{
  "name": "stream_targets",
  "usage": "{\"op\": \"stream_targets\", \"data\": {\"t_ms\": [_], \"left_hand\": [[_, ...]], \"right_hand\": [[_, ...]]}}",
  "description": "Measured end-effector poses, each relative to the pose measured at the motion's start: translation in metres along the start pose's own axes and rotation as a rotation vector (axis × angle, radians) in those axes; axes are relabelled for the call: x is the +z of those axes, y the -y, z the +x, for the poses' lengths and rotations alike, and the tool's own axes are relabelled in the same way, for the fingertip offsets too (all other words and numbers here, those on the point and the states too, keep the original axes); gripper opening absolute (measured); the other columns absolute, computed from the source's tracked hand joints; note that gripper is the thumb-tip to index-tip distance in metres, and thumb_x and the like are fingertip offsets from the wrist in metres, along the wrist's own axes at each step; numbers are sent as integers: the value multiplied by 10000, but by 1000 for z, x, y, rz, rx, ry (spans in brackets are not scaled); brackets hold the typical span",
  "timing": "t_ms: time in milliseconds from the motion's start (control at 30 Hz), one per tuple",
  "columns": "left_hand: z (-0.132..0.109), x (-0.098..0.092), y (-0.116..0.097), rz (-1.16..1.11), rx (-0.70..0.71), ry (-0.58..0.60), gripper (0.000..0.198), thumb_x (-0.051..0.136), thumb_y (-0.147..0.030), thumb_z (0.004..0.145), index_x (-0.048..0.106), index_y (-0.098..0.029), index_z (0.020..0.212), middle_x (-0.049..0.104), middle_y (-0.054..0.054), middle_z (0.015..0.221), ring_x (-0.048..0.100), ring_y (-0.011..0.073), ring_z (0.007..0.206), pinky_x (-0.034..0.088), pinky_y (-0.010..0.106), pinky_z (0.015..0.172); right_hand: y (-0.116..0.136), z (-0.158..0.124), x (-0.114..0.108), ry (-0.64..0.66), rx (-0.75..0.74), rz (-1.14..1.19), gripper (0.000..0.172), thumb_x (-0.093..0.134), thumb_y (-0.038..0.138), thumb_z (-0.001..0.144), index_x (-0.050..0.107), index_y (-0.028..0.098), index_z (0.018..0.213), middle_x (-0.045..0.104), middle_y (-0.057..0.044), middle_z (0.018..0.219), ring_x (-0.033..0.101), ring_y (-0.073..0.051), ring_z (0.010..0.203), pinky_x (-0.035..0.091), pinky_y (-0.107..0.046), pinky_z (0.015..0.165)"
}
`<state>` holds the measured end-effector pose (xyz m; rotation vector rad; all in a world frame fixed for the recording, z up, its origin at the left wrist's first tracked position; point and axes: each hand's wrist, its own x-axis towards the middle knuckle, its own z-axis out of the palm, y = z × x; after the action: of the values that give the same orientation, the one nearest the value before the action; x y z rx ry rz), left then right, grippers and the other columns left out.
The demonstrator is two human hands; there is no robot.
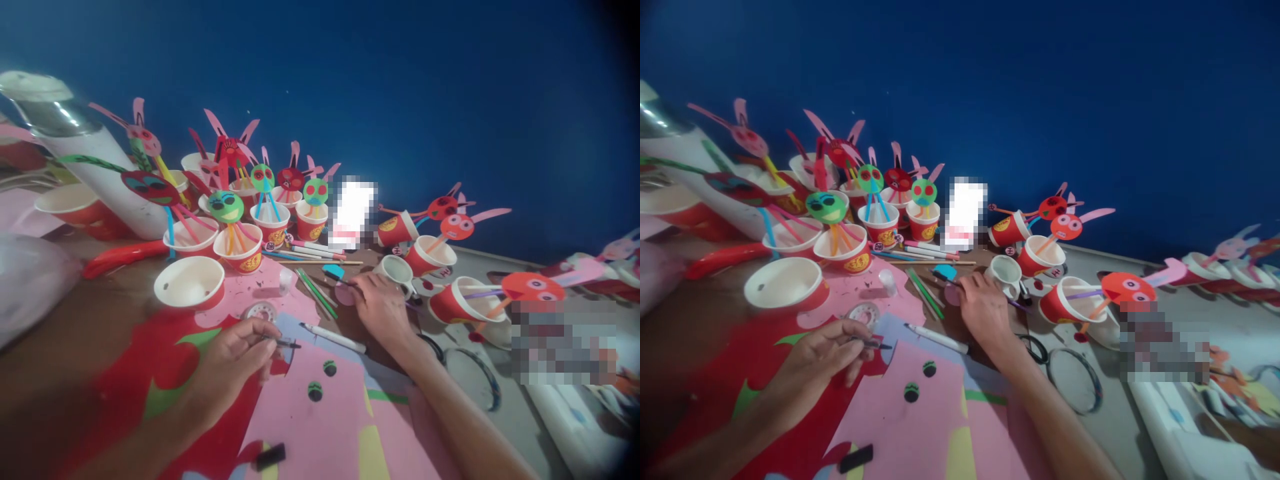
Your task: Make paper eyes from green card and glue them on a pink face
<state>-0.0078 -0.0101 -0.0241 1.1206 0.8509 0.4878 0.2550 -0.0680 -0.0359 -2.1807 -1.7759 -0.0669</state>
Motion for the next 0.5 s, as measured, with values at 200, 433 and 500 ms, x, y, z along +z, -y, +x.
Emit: {"op": "stream_targets", "data": {"t_ms": [200,433,500], "left_hand": [[3,-7,-6,-143,81,-68,290,724,-408,761,620,-151,847,685,25,715,503,60,467,383,188,469],[3,-9,-7,-166,118,-81,300,725,-409,758,618,-146,855,680,22,705,492,60,443,336,176,402],[3,-8,-7,-167,118,-70,288,726,-398,763,621,-145,852,678,17,697,497,56,444,345,173,409]], "right_hand": [[21,-13,-48,2,-124,230,141,464,280,952,591,232,991,671,10,815,626,-140,710,444,-232,656],[40,-22,-70,5,-323,338,104,525,238,912,627,231,891,656,6,747,608,-137,678,435,-254,640],[43,-22,-68,15,-332,338,100,532,222,909,628,224,882,654,5,739,610,-138,689,431,-255,645]]}}
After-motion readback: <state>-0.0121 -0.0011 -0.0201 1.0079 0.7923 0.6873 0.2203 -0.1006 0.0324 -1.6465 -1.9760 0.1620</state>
